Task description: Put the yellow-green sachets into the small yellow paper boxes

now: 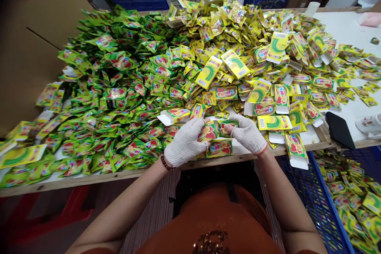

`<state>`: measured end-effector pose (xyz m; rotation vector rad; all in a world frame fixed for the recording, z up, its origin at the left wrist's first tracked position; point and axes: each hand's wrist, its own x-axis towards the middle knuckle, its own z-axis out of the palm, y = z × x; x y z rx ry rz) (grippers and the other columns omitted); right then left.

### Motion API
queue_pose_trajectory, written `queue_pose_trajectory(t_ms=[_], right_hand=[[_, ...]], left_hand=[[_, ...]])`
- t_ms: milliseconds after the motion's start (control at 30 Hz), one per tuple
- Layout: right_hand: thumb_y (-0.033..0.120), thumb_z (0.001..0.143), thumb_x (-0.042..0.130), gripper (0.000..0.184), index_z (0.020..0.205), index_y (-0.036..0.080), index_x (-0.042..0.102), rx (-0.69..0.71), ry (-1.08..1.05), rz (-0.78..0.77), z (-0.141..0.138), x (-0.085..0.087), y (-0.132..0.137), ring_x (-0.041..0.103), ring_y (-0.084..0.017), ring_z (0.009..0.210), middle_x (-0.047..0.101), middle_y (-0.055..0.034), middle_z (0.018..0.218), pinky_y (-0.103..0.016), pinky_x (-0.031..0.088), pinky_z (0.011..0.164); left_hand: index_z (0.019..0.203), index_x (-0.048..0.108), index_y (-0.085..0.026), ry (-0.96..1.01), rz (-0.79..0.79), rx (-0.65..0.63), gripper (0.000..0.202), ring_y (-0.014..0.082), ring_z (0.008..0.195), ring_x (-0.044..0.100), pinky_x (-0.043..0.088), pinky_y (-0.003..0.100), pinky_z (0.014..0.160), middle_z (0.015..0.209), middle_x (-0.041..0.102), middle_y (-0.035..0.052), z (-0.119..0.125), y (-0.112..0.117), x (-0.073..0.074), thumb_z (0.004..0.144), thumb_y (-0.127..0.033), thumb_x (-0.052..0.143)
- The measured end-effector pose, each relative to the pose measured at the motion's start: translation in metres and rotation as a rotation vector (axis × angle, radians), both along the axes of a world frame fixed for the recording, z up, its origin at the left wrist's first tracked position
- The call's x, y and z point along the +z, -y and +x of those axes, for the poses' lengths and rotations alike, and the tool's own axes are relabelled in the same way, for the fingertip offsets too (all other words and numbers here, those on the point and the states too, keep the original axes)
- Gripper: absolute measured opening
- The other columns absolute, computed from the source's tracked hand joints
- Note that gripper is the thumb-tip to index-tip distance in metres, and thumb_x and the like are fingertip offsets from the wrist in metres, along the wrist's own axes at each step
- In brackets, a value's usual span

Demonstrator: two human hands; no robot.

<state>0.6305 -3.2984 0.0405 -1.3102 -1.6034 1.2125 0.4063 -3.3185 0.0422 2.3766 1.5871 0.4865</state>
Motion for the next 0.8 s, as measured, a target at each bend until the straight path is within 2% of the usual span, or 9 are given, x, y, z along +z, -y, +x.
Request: queue_pose_trajectory(t_ms=[133,267,333,400,500,533,700,733,800], right_hand=[[0.043,0.079,0.070,0.031,0.096,0.017,0.075,-0.015,-0.012,0.009,0.003,0.008,-0.003,0.061,-0.017,0.063,0.068,-0.0024,0.073,-0.030,0.052,0.058],[0.033,0.081,0.067,0.017,0.089,0.021,0.076,0.071,0.197,0.150,0.000,0.014,-0.003,0.065,-0.020,0.078,0.072,-0.0024,0.082,-0.032,0.052,0.072],[0.030,0.081,0.064,0.014,0.086,0.021,0.074,0.088,0.270,0.199,-0.002,0.016,-0.003,0.064,-0.020,0.079,0.072,-0.0025,0.082,-0.031,0.051,0.072],[0.030,0.082,0.061,0.016,0.090,0.020,0.070,0.086,0.256,0.132,0.000,0.015,-0.001,0.062,-0.017,0.070,0.069,-0.0016,0.076,-0.028,0.050,0.063],[0.034,0.083,0.059,0.021,0.095,0.018,0.065,0.115,0.118,-0.102,0.005,0.011,0.003,0.058,-0.014,0.054,0.066,0.0003,0.069,-0.024,0.046,0.049],[0.035,0.083,0.060,0.021,0.093,0.018,0.065,0.112,0.090,-0.132,0.006,0.009,0.005,0.057,-0.013,0.053,0.066,0.0004,0.069,-0.023,0.045,0.048],[0.022,0.076,0.056,0.011,0.067,0.019,0.063,0.034,0.232,0.035,0.008,0.009,0.012,0.051,-0.010,0.050,0.058,0.0028,0.056,-0.021,0.038,0.047],[0.021,0.076,0.055,0.012,0.066,0.019,0.062,0.048,0.227,-0.005,0.009,0.011,0.014,0.050,-0.009,0.048,0.055,0.0035,0.051,-0.020,0.037,0.045],[0.027,0.079,0.055,0.014,0.076,0.019,0.066,0.088,0.152,-0.185,0.013,0.016,0.019,0.048,-0.009,0.041,0.053,0.0050,0.045,-0.019,0.034,0.041]], left_hand=[[0.127,0.057,-0.016,0.102,0.012,-0.038,0.055,0.0254,0.106,0.062,0.051,0.035,0.092,0.113,0.065,0.0105,0.003,-0.001,-0.001,0.075,-0.029,0.069],[0.125,0.059,-0.010,0.003,0.103,-0.093,0.055,0.0292,0.105,0.063,0.052,0.040,0.091,0.113,0.066,0.0148,0.011,0.002,-0.003,0.073,-0.024,0.068],[0.127,0.059,-0.010,-0.055,0.118,-0.105,0.056,0.0314,0.105,0.063,0.053,0.042,0.090,0.114,0.066,0.0160,0.016,0.003,-0.003,0.074,-0.025,0.068],[0.128,0.059,-0.011,-0.091,0.129,-0.102,0.056,0.0319,0.107,0.063,0.053,0.043,0.090,0.119,0.066,0.0165,0.018,0.003,-0.002,0.075,-0.026,0.068],[0.129,0.059,-0.013,-0.116,0.140,-0.110,0.054,0.0308,0.111,0.062,0.052,0.043,0.092,0.125,0.064,0.0164,0.019,0.001,0.002,0.076,-0.023,0.067],[0.130,0.059,-0.013,-0.120,0.134,-0.125,0.055,0.0311,0.111,0.061,0.052,0.043,0.091,0.125,0.064,0.0165,0.020,0.001,0.003,0.076,-0.022,0.067],[0.132,0.058,-0.007,-0.117,0.049,-0.214,0.059,0.0339,0.108,0.062,0.053,0.047,0.091,0.121,0.065,0.0179,0.034,0.003,0.005,0.075,-0.021,0.065],[0.132,0.058,-0.007,-0.107,0.035,-0.217,0.059,0.0339,0.109,0.061,0.053,0.047,0.093,0.121,0.065,0.0179,0.036,0.004,0.004,0.075,-0.020,0.065],[0.131,0.058,-0.007,-0.091,0.007,-0.203,0.058,0.0338,0.112,0.061,0.053,0.046,0.095,0.122,0.065,0.0176,0.039,0.006,0.004,0.075,-0.020,0.065]])
